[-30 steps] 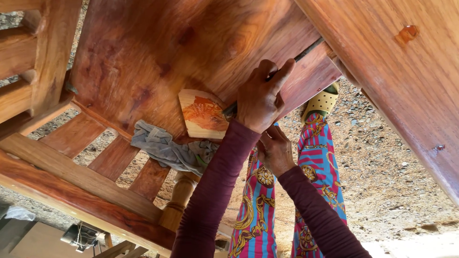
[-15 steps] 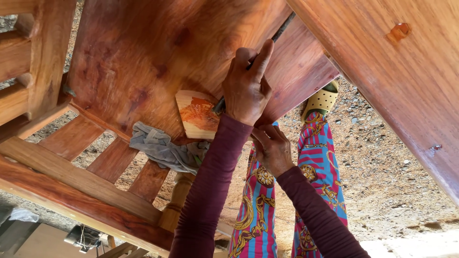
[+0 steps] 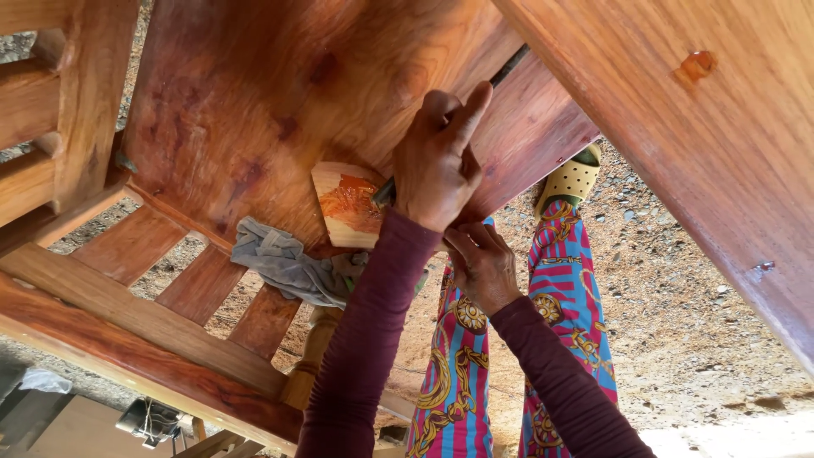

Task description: Applying a wood stain or varnish to the joints and surfaces of a wooden chair using a paint brush.

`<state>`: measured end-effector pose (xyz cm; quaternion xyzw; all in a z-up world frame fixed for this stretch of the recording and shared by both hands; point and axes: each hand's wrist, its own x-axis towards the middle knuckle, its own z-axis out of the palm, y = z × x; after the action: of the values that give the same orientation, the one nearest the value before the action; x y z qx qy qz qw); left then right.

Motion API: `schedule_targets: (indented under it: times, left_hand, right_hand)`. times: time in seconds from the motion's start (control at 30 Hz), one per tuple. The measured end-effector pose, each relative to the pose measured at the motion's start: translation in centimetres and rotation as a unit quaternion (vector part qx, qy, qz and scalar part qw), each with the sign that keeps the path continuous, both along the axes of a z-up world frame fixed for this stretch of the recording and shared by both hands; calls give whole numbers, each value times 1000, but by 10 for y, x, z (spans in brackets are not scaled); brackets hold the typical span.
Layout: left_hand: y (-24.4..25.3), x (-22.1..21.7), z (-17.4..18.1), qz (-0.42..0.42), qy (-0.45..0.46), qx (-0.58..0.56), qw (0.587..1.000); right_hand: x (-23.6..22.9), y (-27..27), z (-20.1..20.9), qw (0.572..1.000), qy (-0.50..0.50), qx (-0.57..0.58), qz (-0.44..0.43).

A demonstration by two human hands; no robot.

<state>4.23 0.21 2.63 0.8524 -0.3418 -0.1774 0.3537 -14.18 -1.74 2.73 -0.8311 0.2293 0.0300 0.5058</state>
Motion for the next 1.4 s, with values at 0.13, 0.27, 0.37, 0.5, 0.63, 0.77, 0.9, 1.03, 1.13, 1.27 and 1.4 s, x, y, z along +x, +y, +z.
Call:
schedule_targets:
  times: [0.13, 0.27, 0.37, 0.5, 0.63, 0.77, 0.9, 1.03, 1.13, 1.27, 1.4]
  left_hand:
    - [-5, -11, 7, -15, -15, 57, 998]
    - [-8, -13, 2, -22, -22, 79, 996]
    - [-9, -15, 4, -7, -31, 92, 995]
    - [-18, -18, 9, -4, -23, 102, 995]
    - [-31, -17, 25, 5, -17, 151, 988]
    - [-42, -13, 49, 7, -19, 171, 985]
    - [-34, -19, 53, 2, -18, 196, 981]
    - [-8, -41, 20, 34, 40, 46, 998]
    - [-7, -51, 15, 51, 19, 60, 997]
    - [-14, -43, 25, 53, -46, 82, 994]
    - [-15, -41, 18, 53, -17, 86, 995]
  right_hand:
    - [-4, 2, -5, 1000, 11, -3, 1]
    - [-2, 0, -2, 1000, 14, -2, -2]
    - [-5, 3, -5, 1000, 13, 2, -2]
    - [-17, 8, -19, 1000, 25, 3, 1]
    - [-16, 6, -17, 1000, 9, 14, 7]
    - [-29, 14, -32, 1000, 11, 9, 1]
    - [-29, 14, -32, 999, 51, 17, -12]
    - [-27, 12, -28, 1000, 13, 12, -12]
    - [-26, 10, -27, 999, 23, 28, -19]
    - [-34, 14, -36, 999, 39, 31, -13]
    - [-31, 11, -32, 999, 40, 6, 14]
